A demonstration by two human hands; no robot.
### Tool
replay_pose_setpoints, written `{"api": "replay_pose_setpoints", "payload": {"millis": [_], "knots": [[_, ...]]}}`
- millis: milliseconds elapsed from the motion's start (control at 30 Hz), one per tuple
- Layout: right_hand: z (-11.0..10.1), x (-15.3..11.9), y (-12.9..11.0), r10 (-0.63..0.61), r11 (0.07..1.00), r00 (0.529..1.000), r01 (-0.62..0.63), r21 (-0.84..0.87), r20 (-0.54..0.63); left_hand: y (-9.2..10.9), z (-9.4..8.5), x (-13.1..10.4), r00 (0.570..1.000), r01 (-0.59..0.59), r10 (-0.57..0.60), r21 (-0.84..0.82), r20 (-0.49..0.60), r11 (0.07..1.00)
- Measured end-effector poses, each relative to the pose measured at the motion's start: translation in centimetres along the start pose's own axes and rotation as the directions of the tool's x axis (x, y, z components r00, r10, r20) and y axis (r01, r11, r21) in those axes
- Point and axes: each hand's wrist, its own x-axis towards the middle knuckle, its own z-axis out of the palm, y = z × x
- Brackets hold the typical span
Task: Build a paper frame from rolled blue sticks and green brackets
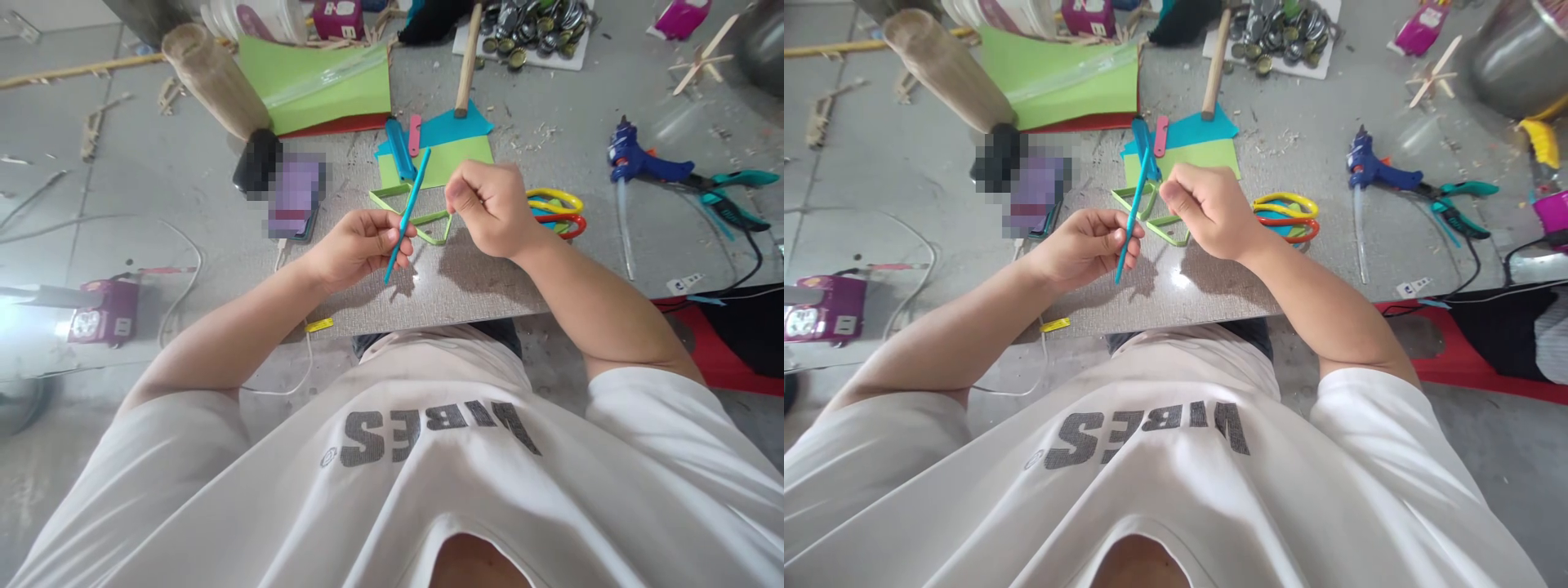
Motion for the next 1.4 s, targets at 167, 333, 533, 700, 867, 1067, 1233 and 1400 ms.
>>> {"api": "replay_pose_setpoints", "payload": {"millis": [167, 333, 533, 700, 867, 1067, 1233, 1400], "knots": [[0.1, -0.1, 0.4, 0.117, 0.990, 0.990, -0.122, 0.067, 0.077, -0.3, -0.2, 0.1, 0.999, -0.033, 0.034, 0.033, -0.042, 0.999], [0.4, 0.1, -0.1, 0.096, 0.977, 0.990, -0.113, 0.183, 0.100, -0.3, -0.5, 0.1, 0.998, -0.046, 0.049, 0.084, -0.027, 0.995], [0.2, 0.3, 0.7, 0.123, 0.966, 0.990, -0.135, 0.219, 0.067, 0.2, -0.2, 0.1, 0.998, -0.052, 0.049, 0.091, 0.036, 0.995], [1.1, 0.5, 0.5, 0.222, 0.877, 0.968, -0.250, 0.410, 0.117, 0.2, 0.1, -0.1, 0.994, -0.031, 0.018, 0.130, 0.105, 0.991], [2.4, 0.5, -0.9, 0.223, 0.730, 0.950, -0.311, 0.608, 0.218, 0.2, 0.2, -0.2, 0.993, -0.026, 0.009, 0.137, 0.121, 0.990], [2.6, 0.5, -1.5, 0.231, 0.655, 0.948, -0.318, 0.685, 0.218, 0.4, 0.3, -0.2, 0.994, -0.035, 0.019, 0.145, 0.109, 0.989], [2.3, 0.6, -1.4, 0.284, 0.676, 0.941, -0.334, 0.657, 0.187, 0.4, 0.2, 0.0, 0.996, -0.094, 0.088, 0.254, 0.032, 0.963], [2.1, 0.8, -1.1, 0.295, 0.699, 0.943, -0.324, 0.638, 0.155, 0.4, 0.1, 0.2, 0.977, -0.187, 0.215, 0.414, -0.020, 0.891]]}}
